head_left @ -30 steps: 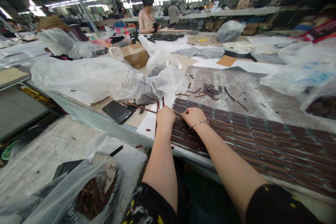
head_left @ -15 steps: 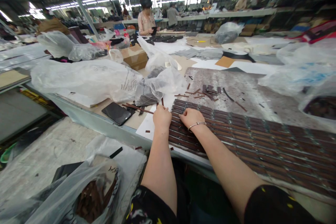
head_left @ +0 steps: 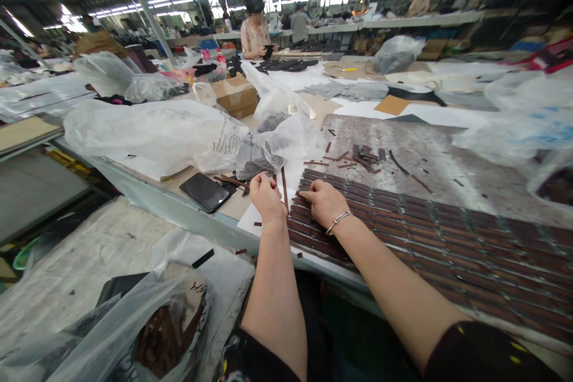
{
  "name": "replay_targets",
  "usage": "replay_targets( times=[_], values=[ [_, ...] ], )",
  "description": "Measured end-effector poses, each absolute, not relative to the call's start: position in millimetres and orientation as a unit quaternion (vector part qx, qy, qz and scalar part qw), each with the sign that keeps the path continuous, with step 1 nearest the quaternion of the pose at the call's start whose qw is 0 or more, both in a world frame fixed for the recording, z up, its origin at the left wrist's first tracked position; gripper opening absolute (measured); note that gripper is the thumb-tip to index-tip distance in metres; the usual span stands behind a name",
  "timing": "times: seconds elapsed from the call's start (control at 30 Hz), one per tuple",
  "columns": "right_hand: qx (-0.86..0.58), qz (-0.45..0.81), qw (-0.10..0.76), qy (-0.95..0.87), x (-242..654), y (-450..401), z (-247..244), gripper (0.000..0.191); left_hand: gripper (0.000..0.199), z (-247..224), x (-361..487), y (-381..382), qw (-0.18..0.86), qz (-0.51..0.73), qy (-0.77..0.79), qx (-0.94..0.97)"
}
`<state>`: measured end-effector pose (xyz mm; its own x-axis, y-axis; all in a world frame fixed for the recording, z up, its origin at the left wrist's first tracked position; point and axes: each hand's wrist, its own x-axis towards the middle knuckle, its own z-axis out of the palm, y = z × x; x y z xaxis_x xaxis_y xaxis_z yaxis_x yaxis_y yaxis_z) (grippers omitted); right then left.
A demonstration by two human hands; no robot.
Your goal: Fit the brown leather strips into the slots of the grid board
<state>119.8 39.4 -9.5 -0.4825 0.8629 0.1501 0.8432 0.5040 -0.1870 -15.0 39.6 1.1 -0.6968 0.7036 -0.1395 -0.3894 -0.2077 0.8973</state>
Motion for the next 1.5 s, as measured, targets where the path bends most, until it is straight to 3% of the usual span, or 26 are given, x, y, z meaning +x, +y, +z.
replay_targets(
  times=[0.1,0.2,0.3,0.4,0.6,0.7,0.83,0.9,1.03,1.2,1.5],
  values=[
    [-0.501,0.052,0.115,-0.856,117,43,-12,0.032,0.017,6,-12,35,0.512,0.748,0.409,0.107],
    [-0.513,0.113,0.213,-0.823,123,48,-11,0.035,0.042,9,-8,33,0.636,0.671,0.356,0.132],
    [-0.525,0.203,0.342,-0.752,137,54,-2,0.03,0.063,11,1,32,0.66,0.618,0.38,0.198],
    [-0.5,0.289,0.41,-0.706,150,56,14,0.025,0.076,13,12,32,0.653,0.589,0.406,0.249],
    [-0.475,0.361,0.337,-0.728,152,54,31,0.021,0.082,10,31,35,0.65,0.548,0.424,0.313],
    [-0.508,0.343,0.318,-0.723,151,60,27,0.015,0.073,8,32,37,0.658,0.517,0.426,0.343],
    [-0.56,0.283,0.359,-0.691,158,69,21,0.018,0.036,5,24,39,0.62,0.5,0.441,0.413],
    [-0.575,0.273,0.372,-0.675,160,72,18,0.02,0.028,2,19,40,0.586,0.509,0.468,0.424],
    [-0.595,0.269,0.357,-0.667,156,76,12,0.024,0.026,-8,10,48,0.458,0.533,0.564,0.433],
    [-0.645,0.226,0.262,-0.681,147,82,4,0.027,0.03,-19,1,60,0.284,0.479,0.677,0.481],
    [-0.652,0.178,0.139,-0.724,138,77,-3,0.032,0.021,-24,-7,66,0.189,0.315,0.745,0.556]
  ],
)
